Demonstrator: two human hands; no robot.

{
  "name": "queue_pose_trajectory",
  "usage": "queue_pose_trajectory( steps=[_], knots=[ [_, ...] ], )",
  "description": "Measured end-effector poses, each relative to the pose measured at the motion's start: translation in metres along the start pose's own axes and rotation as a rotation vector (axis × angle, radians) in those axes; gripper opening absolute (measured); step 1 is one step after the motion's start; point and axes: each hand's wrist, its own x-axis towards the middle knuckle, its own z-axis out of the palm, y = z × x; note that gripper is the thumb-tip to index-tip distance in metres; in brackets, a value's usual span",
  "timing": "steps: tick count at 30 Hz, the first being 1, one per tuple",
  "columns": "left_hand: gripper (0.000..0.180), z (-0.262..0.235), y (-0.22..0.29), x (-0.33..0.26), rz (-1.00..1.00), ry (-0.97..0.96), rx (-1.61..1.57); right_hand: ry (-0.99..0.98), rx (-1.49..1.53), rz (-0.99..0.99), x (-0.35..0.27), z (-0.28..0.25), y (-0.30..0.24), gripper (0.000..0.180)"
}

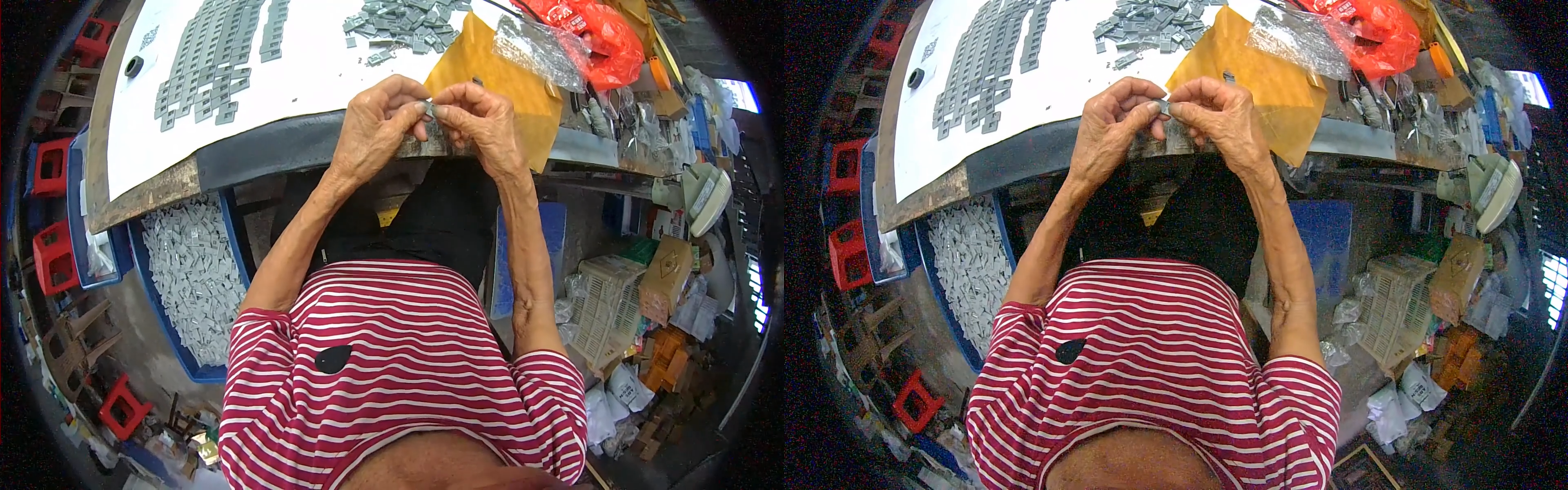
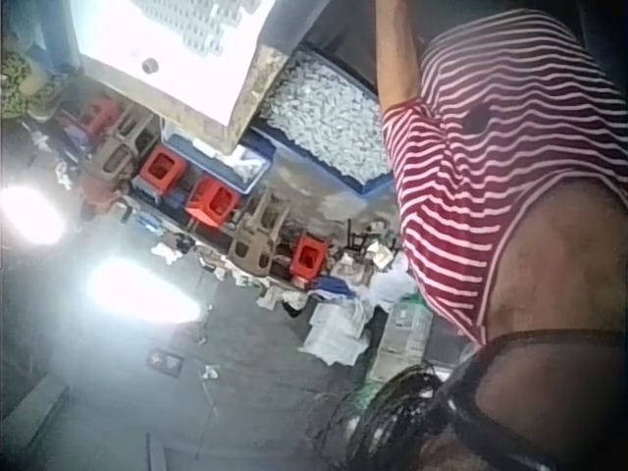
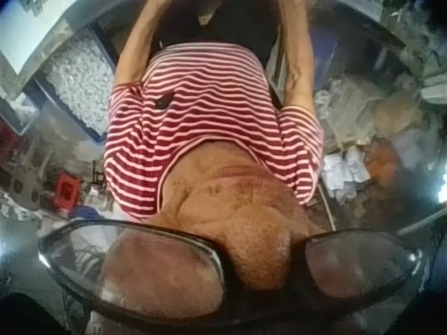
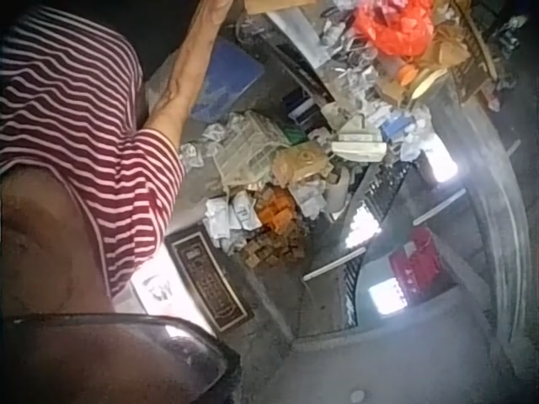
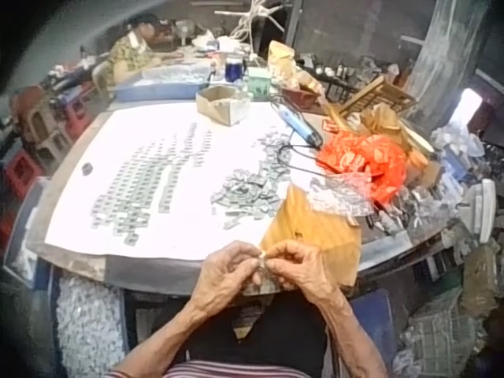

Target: Sorting and placing small metal components onto a guide sheet at a workbench.

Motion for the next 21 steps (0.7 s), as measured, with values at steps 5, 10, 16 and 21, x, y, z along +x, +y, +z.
queue_pose_trajectory(
  steps=[5,10,16,21],
  knots=[
    [0.013,-0.006,-0.007,0.006,-0.064,0.005,-0.152,0.092,0.015,-0.041,0.001,0.013,-0.002,0.009],
    [0.013,-0.006,-0.005,0.006,-0.074,-0.021,-0.102,0.189,-0.099,-0.079,0.002,0.017,0.002,0.008],
    [0.017,-0.013,0.001,0.008,0.045,-0.097,0.314,0.165,-0.234,-0.138,0.006,0.01,-0.001,0.007],
    [0.019,-0.022,0.004,0.014,0.174,-0.092,0.553,0.086,0.022,-0.039,0.013,0.008,-0.001,0.012]
  ],
)
